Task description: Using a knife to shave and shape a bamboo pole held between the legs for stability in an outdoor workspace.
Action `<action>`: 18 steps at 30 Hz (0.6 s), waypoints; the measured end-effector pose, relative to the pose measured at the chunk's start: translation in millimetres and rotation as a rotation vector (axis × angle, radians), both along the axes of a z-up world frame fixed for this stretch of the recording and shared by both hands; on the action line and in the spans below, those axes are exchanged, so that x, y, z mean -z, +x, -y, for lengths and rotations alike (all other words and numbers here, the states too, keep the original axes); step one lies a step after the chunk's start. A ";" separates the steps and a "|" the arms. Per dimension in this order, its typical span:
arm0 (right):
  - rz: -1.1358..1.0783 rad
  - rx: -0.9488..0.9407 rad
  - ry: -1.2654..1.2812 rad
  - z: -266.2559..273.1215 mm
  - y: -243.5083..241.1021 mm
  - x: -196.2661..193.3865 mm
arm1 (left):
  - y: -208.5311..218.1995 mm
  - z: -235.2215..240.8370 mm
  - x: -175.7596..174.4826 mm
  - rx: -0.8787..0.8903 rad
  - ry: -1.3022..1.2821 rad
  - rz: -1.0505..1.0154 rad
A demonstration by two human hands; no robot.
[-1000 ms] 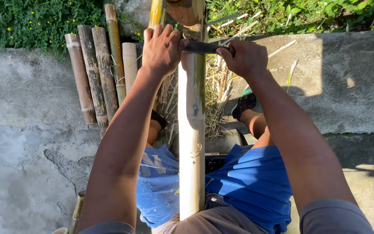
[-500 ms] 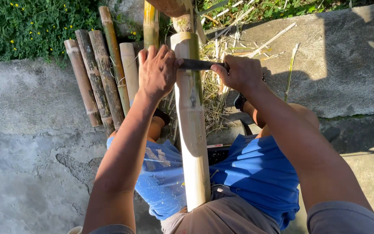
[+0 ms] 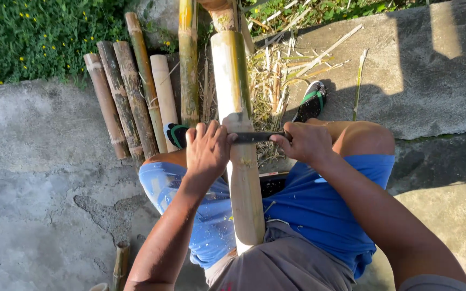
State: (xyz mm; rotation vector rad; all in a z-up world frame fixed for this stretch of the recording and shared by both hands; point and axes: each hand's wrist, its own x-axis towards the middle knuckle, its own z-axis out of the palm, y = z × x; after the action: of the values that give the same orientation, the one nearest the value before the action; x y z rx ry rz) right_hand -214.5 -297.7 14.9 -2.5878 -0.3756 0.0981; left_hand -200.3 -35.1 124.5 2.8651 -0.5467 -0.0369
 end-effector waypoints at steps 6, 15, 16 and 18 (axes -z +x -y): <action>-0.027 0.046 -0.032 -14.5 119.7 -0.1 | 121.8 -25.3 36.8 0.054 0.028 0.048; 0.292 -0.010 -0.031 -11.1 209.5 48.4 | 214.9 -34.5 63.8 0.079 0.050 0.108; 0.287 -0.013 -0.030 -11.5 208.4 49.7 | 214.2 -33.9 63.5 0.076 0.050 0.103; 0.291 -0.007 -0.027 -12.9 207.1 50.2 | 213.1 -32.9 60.5 0.080 0.063 0.128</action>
State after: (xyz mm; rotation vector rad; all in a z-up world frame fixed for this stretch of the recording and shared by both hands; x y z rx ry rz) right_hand -7.4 -284.8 -35.4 -2.6313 -0.4897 -0.2755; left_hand 12.8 -2.2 64.0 2.9194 -0.6972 0.1188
